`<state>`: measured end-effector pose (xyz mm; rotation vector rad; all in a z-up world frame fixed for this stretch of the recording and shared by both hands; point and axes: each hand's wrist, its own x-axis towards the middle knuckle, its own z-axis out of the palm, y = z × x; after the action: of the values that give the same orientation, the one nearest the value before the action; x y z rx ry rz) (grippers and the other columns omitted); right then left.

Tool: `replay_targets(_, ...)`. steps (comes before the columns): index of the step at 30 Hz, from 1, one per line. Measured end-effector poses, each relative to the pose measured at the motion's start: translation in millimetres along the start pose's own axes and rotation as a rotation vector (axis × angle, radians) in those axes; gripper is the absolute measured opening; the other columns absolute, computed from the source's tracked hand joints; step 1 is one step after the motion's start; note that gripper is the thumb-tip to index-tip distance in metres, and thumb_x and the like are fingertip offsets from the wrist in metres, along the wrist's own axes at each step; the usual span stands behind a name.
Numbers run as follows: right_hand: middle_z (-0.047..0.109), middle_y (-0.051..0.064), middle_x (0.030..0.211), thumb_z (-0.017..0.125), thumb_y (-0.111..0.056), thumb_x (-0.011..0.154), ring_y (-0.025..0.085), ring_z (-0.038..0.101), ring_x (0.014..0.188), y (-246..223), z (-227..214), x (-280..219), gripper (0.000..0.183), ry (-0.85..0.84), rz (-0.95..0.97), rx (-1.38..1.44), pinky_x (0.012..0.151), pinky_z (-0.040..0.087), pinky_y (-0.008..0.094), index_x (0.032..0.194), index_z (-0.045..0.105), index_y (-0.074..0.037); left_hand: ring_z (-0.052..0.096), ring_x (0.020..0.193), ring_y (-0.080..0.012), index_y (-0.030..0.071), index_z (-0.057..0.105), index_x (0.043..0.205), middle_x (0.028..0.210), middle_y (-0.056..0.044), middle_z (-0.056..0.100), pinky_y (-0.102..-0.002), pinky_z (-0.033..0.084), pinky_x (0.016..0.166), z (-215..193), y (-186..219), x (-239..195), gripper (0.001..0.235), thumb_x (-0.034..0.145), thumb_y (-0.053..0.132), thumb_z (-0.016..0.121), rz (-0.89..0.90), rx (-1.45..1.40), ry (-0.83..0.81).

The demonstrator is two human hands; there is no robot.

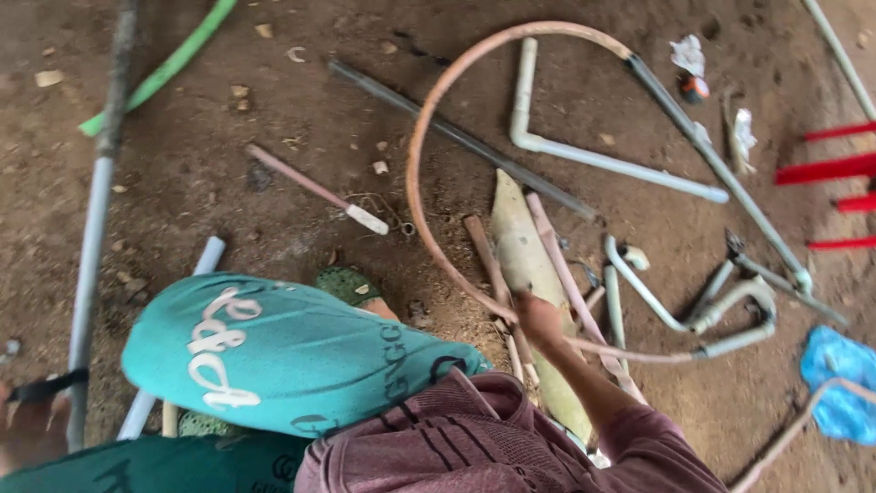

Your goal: The person sits on the ground and wraps black tape around the joint of two connected metal pipes. They then use a hacksaw to cut a short piece of a light-colored pipe and a longer piece of a grey pipe.

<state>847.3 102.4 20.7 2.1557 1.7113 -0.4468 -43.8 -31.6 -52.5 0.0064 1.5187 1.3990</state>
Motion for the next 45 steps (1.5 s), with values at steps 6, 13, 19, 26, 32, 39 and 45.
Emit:
replay_targets(6, 0.071, 0.005, 0.095, 0.057, -0.030, 0.106, 0.028, 0.068, 0.071, -212.5, -30.1, 65.3, 0.019, 0.150, -0.586, 0.154, 0.061, 0.056, 0.045, 0.110, 0.067, -0.014, 0.067, 0.141, -0.0080, 0.045, 0.068, 0.132, 0.140, 0.013, 0.070, -0.026, 0.057, 0.108, 29.1, -10.0, -52.0, 0.027, 0.108, 0.057, 0.071, 0.114, -0.077, 0.049)
replay_targets(13, 0.057, 0.012, 0.109, 0.073, -0.043, 0.097, 0.036, 0.071, 0.085, -320.3, 37.5, 164.7, 0.041, 0.353, -0.581, -0.091, 0.062, 0.063, 0.052, 0.113, 0.055, -0.010, 0.066, 0.132, -0.0117, 0.034, 0.067, 0.133, 0.128, 0.007, 0.069, -0.035, 0.049, 0.108, 70.3, 21.6, -83.4, 0.029, 0.107, 0.046, 0.068, 0.101, -0.082, 0.057)
replay_targets(19, 0.066, 0.010, 0.102, 0.081, -0.055, 0.087, 0.032, 0.070, 0.081, -334.5, 70.2, 216.9, 0.048, 0.391, -0.546, -0.315, 0.052, 0.060, 0.049, 0.104, 0.062, -0.014, 0.071, 0.118, -0.0119, 0.022, 0.065, 0.133, 0.114, 0.005, 0.070, -0.028, 0.056, 0.090, 91.3, 41.6, -88.7, 0.023, 0.112, 0.031, 0.060, 0.071, -0.130, 0.167)
replay_targets(26, 0.067, 0.016, 0.111, 0.061, -0.036, 0.097, 0.036, 0.070, 0.096, -323.1, 65.7, 243.4, 0.032, 0.199, -0.517, -0.323, 0.074, 0.063, 0.052, 0.112, 0.063, -0.007, 0.068, 0.117, -0.0149, 0.014, 0.064, 0.141, 0.127, -0.003, 0.072, -0.032, 0.053, 0.086, 89.9, 42.6, -78.2, 0.033, 0.112, 0.026, 0.057, 0.060, -0.201, 0.209)
replay_targets(32, 0.057, 0.023, 0.120, 0.063, -0.014, 0.100, 0.033, 0.074, 0.080, -310.2, 39.3, 229.0, 0.022, 0.211, -0.756, -0.522, 0.075, 0.066, 0.048, 0.111, 0.070, 0.003, 0.077, 0.104, -0.0204, 0.019, 0.072, 0.136, 0.110, -0.005, 0.077, -0.039, 0.064, 0.086, 83.0, 16.8, -61.2, 0.033, 0.105, 0.029, 0.072, 0.125, -0.211, 0.315)
replay_targets(39, 0.057, 0.010, 0.093, 0.050, -0.010, 0.107, 0.012, 0.060, 0.072, -363.6, -169.6, 105.0, 0.018, -0.108, -0.469, 0.692, 0.065, 0.049, 0.019, 0.118, 0.059, 0.002, 0.071, 0.104, -0.0166, 0.016, 0.071, 0.134, 0.116, -0.004, 0.070, -0.034, 0.059, 0.086, 98.7, 35.7, -73.9, 0.036, 0.098, 0.012, 0.071, 0.039, -0.314, 0.424)
replay_targets(45, 0.066, -0.002, 0.087, 0.061, -0.012, 0.111, 0.006, 0.060, 0.066, -424.7, -298.1, 1.8, 0.021, -0.242, -0.776, 1.494, 0.060, 0.053, 0.020, 0.131, 0.064, -0.014, 0.069, 0.095, -0.0159, 0.016, 0.075, 0.126, 0.110, -0.005, 0.071, -0.029, 0.055, 0.080, 86.3, 27.3, -58.3, 0.035, 0.096, -0.001, 0.065, 0.029, -0.347, 0.375)
